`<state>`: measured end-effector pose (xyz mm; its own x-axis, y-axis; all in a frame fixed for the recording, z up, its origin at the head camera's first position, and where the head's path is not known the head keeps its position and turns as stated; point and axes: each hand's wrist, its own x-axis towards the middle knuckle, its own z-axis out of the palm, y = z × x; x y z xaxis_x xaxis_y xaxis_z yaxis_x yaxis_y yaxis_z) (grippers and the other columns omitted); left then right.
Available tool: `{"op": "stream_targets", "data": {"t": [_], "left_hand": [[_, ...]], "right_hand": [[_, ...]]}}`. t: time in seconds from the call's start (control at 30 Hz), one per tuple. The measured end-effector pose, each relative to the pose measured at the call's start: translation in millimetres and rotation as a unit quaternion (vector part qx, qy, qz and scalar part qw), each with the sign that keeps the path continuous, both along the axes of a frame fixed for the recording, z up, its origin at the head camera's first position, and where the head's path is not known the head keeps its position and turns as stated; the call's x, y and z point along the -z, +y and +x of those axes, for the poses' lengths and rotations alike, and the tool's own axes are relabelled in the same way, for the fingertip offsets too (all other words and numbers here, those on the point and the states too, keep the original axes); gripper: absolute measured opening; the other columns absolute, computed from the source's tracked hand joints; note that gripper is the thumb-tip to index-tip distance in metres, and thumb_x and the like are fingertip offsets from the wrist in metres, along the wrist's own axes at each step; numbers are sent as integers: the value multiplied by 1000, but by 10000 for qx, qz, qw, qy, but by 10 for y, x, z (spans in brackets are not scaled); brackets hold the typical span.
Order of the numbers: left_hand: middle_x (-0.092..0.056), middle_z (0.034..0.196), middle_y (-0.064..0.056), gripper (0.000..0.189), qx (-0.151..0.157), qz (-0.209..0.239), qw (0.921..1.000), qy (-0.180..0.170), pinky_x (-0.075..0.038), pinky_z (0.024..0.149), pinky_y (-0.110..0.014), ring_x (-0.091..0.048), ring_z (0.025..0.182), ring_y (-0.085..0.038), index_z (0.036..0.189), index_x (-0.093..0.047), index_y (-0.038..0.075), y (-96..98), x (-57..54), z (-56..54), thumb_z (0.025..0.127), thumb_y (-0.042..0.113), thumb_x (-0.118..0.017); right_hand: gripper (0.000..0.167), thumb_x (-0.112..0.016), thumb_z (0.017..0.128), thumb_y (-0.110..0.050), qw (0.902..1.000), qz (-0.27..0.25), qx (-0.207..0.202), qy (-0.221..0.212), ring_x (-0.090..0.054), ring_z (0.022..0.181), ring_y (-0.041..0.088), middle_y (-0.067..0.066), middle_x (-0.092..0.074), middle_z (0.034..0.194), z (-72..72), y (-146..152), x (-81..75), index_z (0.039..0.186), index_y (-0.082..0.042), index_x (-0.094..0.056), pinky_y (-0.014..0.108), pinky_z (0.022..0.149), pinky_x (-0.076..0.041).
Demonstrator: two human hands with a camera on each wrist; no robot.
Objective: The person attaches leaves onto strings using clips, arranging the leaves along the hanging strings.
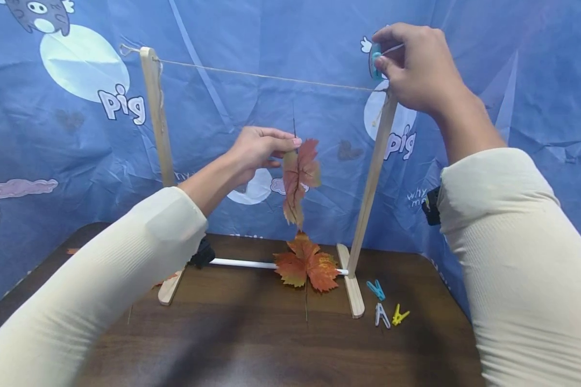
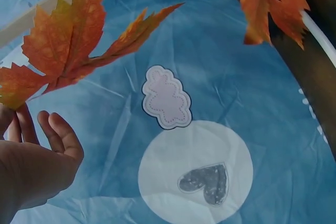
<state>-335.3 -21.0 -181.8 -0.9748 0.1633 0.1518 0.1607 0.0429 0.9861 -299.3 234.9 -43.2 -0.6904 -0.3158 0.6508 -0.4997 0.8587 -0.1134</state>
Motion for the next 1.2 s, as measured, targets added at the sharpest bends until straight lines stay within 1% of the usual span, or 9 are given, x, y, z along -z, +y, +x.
{"op": "stream_targets", "data": {"t": [0.27,0.43,0.53,0.7,0.8,0.9,1.0,1.13,1.2], "left_hand": [[-74,110,2,25,129,108,9995,-267,-56,81,-30,-68,101,-18,103,-81,16,80,-65,-50,85,31,-87],[-74,90,-1,23,134,133,9996,-193,-52,73,-29,-64,81,-16,99,-81,15,156,-98,-65,83,30,-88],[-69,82,-3,21,83,109,9999,-104,-49,72,-33,-55,71,-14,96,-81,15,210,-107,-61,83,30,-89],[-70,92,-3,19,83,-58,9999,32,-52,84,-42,-57,77,-17,96,-81,15,299,-135,-45,85,29,-87],[-72,101,2,18,21,-330,9994,106,-54,87,-41,-61,84,-17,96,-82,16,354,-172,-31,86,30,-86],[-72,107,6,16,-167,-677,9975,134,-55,86,-37,-64,91,-16,94,-82,18,414,-223,-18,85,31,-86],[-72,106,10,12,-336,-960,9947,114,-55,84,-33,-64,98,-14,90,-83,20,478,-276,-7,85,30,-87],[-74,102,14,7,-404,-1201,9919,87,-52,85,-29,-62,108,-10,86,-83,22,546,-324,2,86,28,-86],[-74,100,14,6,-437,-1265,9910,82,-52,88,-28,-60,113,-8,85,-83,22,572,-334,2,86,28,-85]], "right_hand": [[42,-50,109,-21,9984,-381,-209,-350,-55,135,31,13,-56,148,-15,-205,5,150,-11,-51,43,111,-44],[42,-51,109,-22,9962,-618,-333,-520,-55,135,26,13,-55,148,-50,-276,23,149,-11,-53,38,111,-44],[40,-54,107,-20,9940,-821,-430,-572,-59,130,20,14,-58,143,-90,-309,24,146,-8,-55,32,107,-46],[38,-53,107,-16,9933,-925,-471,-515,-63,123,15,15,-60,138,-154,-336,66,144,-6,-56,27,104,-48],[37,-53,107,-15,9930,-992,-449,-463,-66,119,15,16,-62,135,-179,-345,85,142,-5,-57,27,103,-49],[36,-53,107,-15,9931,-1036,-394,-378,-67,115,14,17,-63,133,-192,-360,98,141,-4,-59,27,103,-49],[36,-52,108,-17,9930,-1100,-291,-311,-66,117,15,16,-63,134,-192,-370,105,141,-5,-58,27,103,-49],[38,-51,108,-21,9929,-1163,-56,-256,-64,120,16,14,-63,136,-183,-376,105,143,-8,-58,27,104,-48],[38,-52,108,-22,9931,-1146,66,-237,-64,117,15,13,-64,136,-178,-376,104,142,-9,-59,27,102,-49]]}}
